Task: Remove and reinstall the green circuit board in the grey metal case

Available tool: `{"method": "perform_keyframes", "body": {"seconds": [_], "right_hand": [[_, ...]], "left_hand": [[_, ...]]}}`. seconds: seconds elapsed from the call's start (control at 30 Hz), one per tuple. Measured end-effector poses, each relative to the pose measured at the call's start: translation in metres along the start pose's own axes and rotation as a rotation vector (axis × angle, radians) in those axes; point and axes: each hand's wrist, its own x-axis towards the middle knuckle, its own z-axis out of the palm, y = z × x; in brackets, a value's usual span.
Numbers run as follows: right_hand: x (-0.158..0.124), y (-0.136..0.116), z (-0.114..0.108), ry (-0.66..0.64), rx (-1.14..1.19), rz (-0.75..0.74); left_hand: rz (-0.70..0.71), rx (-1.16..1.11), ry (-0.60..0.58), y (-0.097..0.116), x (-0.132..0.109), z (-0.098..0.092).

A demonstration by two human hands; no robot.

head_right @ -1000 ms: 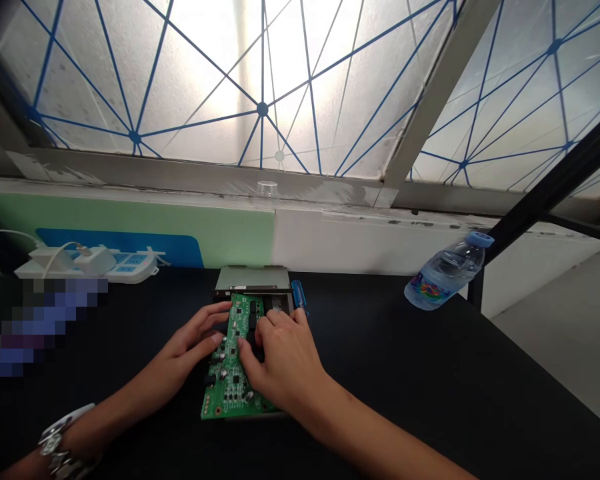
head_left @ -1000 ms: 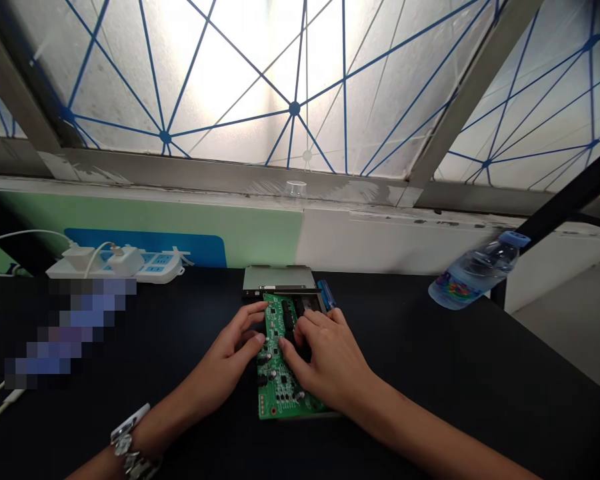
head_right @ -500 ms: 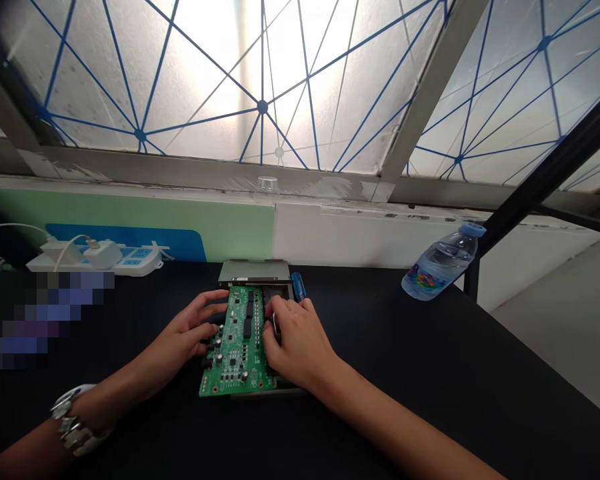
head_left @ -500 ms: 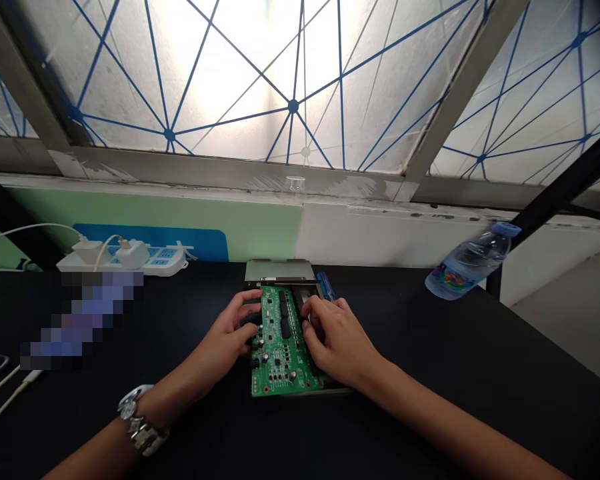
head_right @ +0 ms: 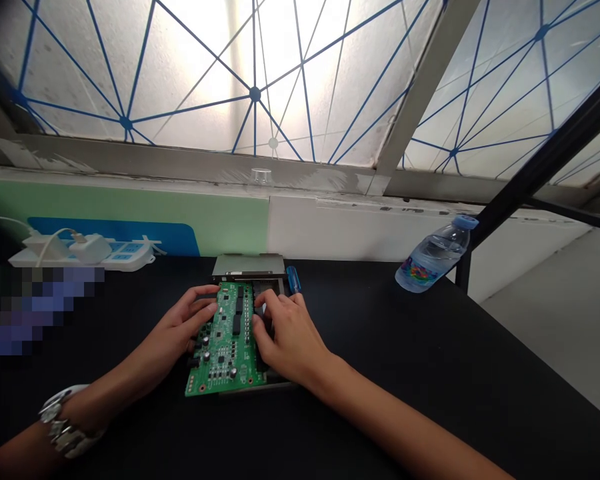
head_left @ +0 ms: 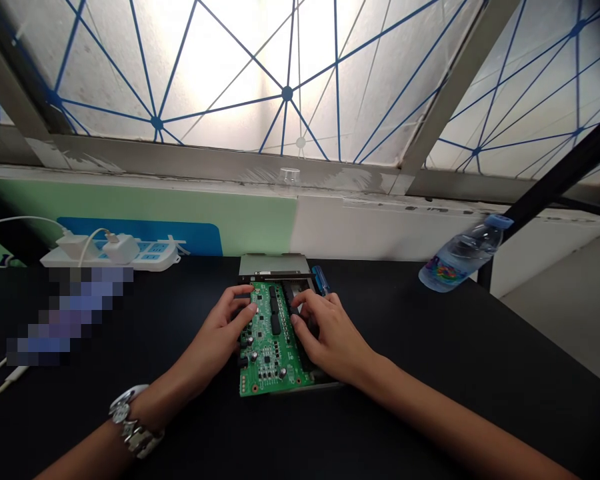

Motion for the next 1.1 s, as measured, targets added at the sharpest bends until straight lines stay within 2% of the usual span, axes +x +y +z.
{"method": "perform_keyframes", "body": {"seconds": [0.23,0.5,0.7,0.83,0.9,1.0,1.1], "right_hand": [[0.001,0.003,0.002,-0.006,-0.047,-0.017],[0.004,0.004,-0.001,-0.011,0.002,0.075],[0.004,0.004,-0.005,-0.007,0.063,0.087],[0.001,0.003,-0.006,0.017,0.141,0.079],[0.001,0.002,-0.007,0.043,0.175,0.104],[0.003,0.002,-0.007,0.090,0.241,0.155],[0.005,0.006,-0.006,0.121,0.355,0.187]], "left_hand": [[-0.029,-0.007,-0.007,0.006,0.000,-0.004],[-0.030,0.068,-0.027,0.014,0.000,-0.012],[0.155,0.078,-0.093,0.022,-0.004,-0.015],[0.303,0.044,-0.058,0.023,-0.010,-0.011],[0.333,0.029,-0.030,0.022,-0.012,-0.009],[0.296,-0.098,-0.022,0.021,-0.013,-0.006],[0.207,-0.280,-0.086,0.021,-0.013,-0.005]]}}
